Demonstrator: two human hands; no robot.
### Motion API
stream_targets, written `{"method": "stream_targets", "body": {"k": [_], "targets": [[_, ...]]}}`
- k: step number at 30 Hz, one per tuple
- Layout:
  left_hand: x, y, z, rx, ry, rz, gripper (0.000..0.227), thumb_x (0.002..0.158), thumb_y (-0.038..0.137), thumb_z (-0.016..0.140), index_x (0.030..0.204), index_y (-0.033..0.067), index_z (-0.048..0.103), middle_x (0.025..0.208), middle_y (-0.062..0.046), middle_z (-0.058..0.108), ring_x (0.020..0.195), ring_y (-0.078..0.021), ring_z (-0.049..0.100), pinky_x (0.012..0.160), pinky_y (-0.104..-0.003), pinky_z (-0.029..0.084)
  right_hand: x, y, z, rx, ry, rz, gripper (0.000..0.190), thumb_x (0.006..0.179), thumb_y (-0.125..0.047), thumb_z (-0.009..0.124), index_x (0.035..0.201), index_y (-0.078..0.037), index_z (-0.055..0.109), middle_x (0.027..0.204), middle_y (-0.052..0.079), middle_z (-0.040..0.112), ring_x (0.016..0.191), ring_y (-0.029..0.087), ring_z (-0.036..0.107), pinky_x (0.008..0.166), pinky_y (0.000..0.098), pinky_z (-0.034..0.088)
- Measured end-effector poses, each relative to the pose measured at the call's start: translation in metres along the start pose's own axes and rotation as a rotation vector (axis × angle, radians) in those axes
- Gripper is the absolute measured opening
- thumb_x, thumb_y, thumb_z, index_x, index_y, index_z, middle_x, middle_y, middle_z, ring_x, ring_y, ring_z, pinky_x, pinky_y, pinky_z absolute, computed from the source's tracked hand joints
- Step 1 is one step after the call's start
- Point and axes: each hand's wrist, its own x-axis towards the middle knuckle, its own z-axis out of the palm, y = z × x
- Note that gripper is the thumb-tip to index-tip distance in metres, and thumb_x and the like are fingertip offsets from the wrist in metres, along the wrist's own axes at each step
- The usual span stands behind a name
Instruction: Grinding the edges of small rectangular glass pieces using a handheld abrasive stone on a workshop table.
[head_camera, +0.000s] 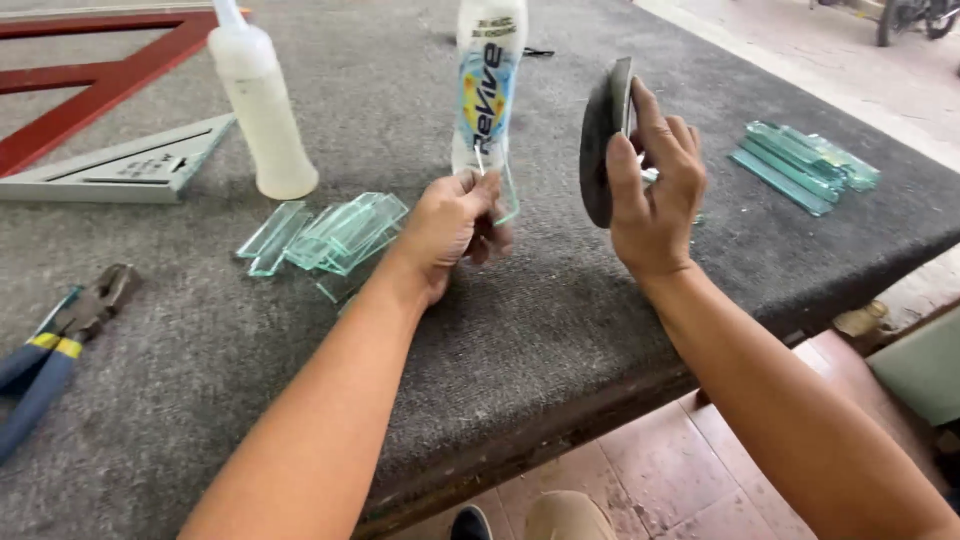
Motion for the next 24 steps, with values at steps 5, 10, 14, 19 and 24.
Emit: {"method": "stream_targets", "body": {"k": [5, 10, 14, 19, 24], "targets": [[-0.003, 0.009, 0.008, 0.078, 0.195, 0.108, 0.012, 0.114, 0.024, 0.06, 0.108, 0.0139, 0.063, 0.096, -0.012, 0.087, 0.084, -0.0223, 0.083, 0.069, -0.036, 0.059, -0.006, -0.009, -0.002, -0.033, -0.035, -0.16, 0.078, 0.118, -0.061, 0.043, 0.158, 0.003, 0.063, 0.106, 0.014, 0.068, 0.102, 0.026, 0.05, 0.098, 0.0444, 0.046], [0.009, -0.005, 0.0, -0.16, 0.403, 0.31, 0.018, 0.101, 0.008, 0.076, 0.097, 0.0087, 0.059, 0.095, -0.021, 0.083, 0.083, -0.0297, 0.088, 0.073, -0.036, 0.073, -0.012, 0.004, 0.006, -0.03, -0.171, -0.48, 0.075, 0.091, -0.056, 0.088, 0.147, -0.007, 0.082, 0.098, 0.01, 0.058, 0.093, 0.032, 0.054, 0.091, 0.0468, 0.053], [0.018, -0.013, -0.005, -0.217, 0.447, 0.294, 0.02, 0.098, 0.009, 0.077, 0.095, 0.0086, 0.057, 0.096, -0.021, 0.083, 0.081, -0.031, 0.087, 0.074, -0.041, 0.074, -0.01, -0.015, 0.009, -0.04, -0.251, -0.512, 0.074, 0.087, -0.055, 0.09, 0.146, -0.01, 0.083, 0.098, 0.007, 0.059, 0.091, 0.03, 0.052, 0.091, 0.0475, 0.051], [0.006, -0.005, 0.012, -0.273, 0.395, 0.278, 0.021, 0.097, 0.002, 0.075, 0.091, 0.0072, 0.056, 0.091, -0.021, 0.081, 0.079, -0.0359, 0.087, 0.071, -0.047, 0.075, -0.008, 0.008, 0.018, -0.045, -0.192, -0.473, 0.063, 0.102, -0.056, 0.081, 0.139, -0.005, 0.085, 0.095, 0.013, 0.056, 0.091, 0.033, 0.051, 0.091, 0.0501, 0.048], [0.002, -0.015, 0.009, -0.21, 0.417, 0.242, 0.018, 0.099, 0.007, 0.077, 0.093, 0.0074, 0.059, 0.087, -0.018, 0.078, 0.079, -0.0341, 0.086, 0.07, -0.045, 0.074, -0.017, -0.007, 0.008, -0.061, -0.241, -0.487, 0.062, 0.101, -0.052, 0.081, 0.142, -0.006, 0.083, 0.096, 0.013, 0.056, 0.091, 0.034, 0.053, 0.091, 0.0498, 0.048]]}}
